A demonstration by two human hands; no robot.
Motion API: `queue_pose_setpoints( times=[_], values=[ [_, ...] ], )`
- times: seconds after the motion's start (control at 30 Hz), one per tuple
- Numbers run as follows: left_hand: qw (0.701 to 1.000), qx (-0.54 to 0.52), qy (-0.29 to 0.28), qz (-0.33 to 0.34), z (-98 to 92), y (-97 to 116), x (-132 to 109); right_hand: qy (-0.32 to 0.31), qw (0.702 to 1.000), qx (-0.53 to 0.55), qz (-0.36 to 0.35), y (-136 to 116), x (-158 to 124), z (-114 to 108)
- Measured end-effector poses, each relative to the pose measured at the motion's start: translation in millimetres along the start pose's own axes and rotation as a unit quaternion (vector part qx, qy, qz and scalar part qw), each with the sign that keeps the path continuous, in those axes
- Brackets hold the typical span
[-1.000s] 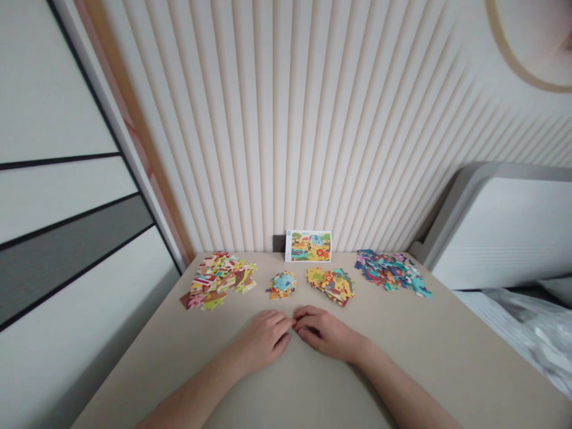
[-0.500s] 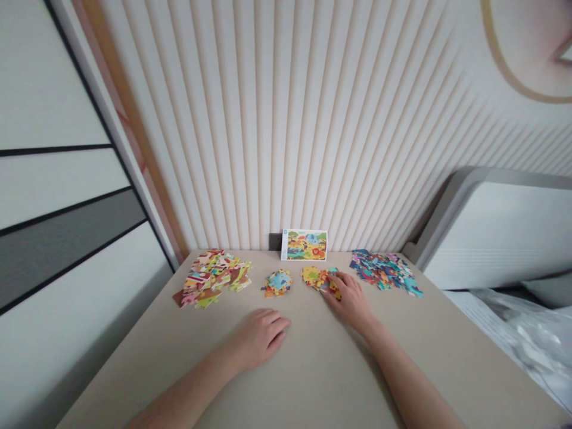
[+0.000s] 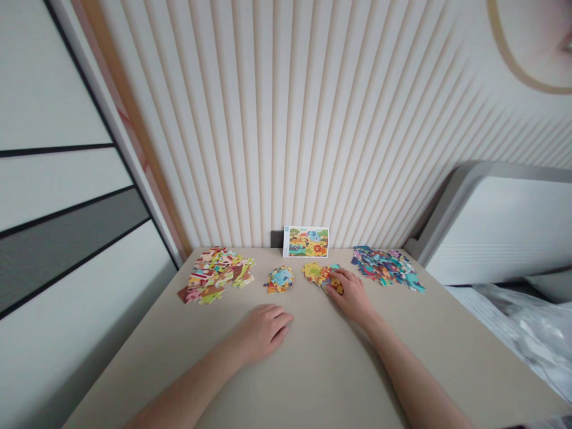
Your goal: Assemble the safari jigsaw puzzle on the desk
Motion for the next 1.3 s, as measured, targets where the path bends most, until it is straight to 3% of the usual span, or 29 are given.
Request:
queue_pose_setpoints(
  times=[0.4,0.77,0.97,1.07,1.17,1.3],
  values=[
    [1.0,0.005,0.014,0.012,-3.0,4,0,0.005,0.999,-0.021,0.023,7,1,-2],
    [1.0,0.013,0.002,0.005,-0.4,2,0,0.021,1.0,-0.013,0.01,-2,0,-13],
    [1.0,0.015,0.003,0.008,-0.7,3,0,0.042,0.995,0.077,-0.035,-10,2,-21],
    [1.0,0.004,0.03,-0.002,-5.3,4,0,0.008,0.982,0.15,-0.117,-37,-4,-23],
    [0.994,-0.024,0.095,-0.047,-15.4,-1,-1,-0.025,0.969,0.166,-0.179,-58,-11,-19],
    [0.989,-0.046,0.126,-0.063,-19.5,-7,-2,0.0,0.983,0.1,-0.155,-49,-9,-14]
  ],
)
Point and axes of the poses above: each hand's wrist, its own x-axis towards the middle knuckle, its own z-axis out of the palm, y = z × x, the point moved 8 cm from there along x, towards the middle knuckle, and after that the axes turned 6 degrees about -x, right-handed, at the moved point
